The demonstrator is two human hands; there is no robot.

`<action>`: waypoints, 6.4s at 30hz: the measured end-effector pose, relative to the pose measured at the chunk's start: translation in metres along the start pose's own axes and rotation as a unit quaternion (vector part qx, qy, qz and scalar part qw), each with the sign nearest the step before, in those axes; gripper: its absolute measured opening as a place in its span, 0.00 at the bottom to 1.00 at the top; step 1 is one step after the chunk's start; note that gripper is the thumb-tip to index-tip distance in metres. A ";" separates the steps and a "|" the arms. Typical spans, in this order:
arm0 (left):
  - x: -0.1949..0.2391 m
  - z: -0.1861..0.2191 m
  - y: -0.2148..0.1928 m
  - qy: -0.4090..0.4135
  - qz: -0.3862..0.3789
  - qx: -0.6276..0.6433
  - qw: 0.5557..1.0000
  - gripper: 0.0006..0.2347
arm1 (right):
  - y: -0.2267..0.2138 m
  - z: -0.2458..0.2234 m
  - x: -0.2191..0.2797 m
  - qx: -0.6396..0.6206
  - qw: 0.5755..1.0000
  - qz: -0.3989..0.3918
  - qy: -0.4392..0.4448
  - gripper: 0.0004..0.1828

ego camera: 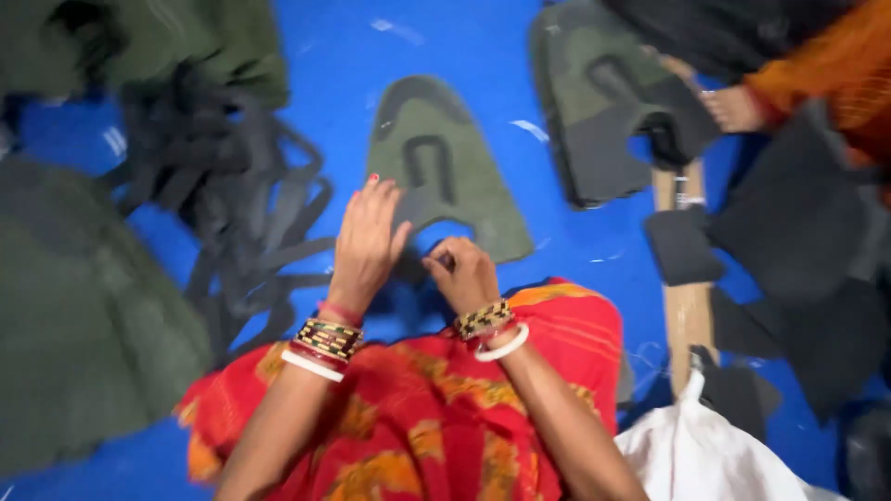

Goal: The person organizes and pairs shoe upper materials and foam inserts on the floor.

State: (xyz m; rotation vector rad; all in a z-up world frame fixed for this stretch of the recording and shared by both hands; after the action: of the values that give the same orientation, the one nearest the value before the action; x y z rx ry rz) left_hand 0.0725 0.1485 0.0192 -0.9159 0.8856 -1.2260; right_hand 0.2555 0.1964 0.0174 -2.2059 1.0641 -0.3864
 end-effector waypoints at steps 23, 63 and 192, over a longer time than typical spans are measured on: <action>0.019 0.031 0.041 0.071 -0.024 0.032 0.997 0.30 | -0.254 0.196 0.149 0.185 0.883 0.355 0.243 0.09; 0.020 0.081 0.070 0.080 0.058 0.171 0.980 0.12 | -0.078 0.119 -0.011 -0.137 0.963 0.012 0.231 0.11; 0.008 -0.043 -0.024 -0.054 -0.122 0.760 0.636 0.29 | -0.191 0.016 -0.099 -0.244 0.937 -0.230 0.097 0.31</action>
State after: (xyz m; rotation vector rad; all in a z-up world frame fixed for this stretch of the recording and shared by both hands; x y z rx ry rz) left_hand 0.0248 0.1345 0.0251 0.3411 -0.5521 -1.5626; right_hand 0.3137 0.3682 0.1350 -2.9272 0.7857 -0.6052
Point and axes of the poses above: each hand's wrist, its own x-axis away from the middle knuckle, its own y-axis out of the palm, z = x × y, the point moved 1 cm from there along -x, towards the middle knuckle, and after that the axes turned 14 degrees about -z, right-handed, at the moved point
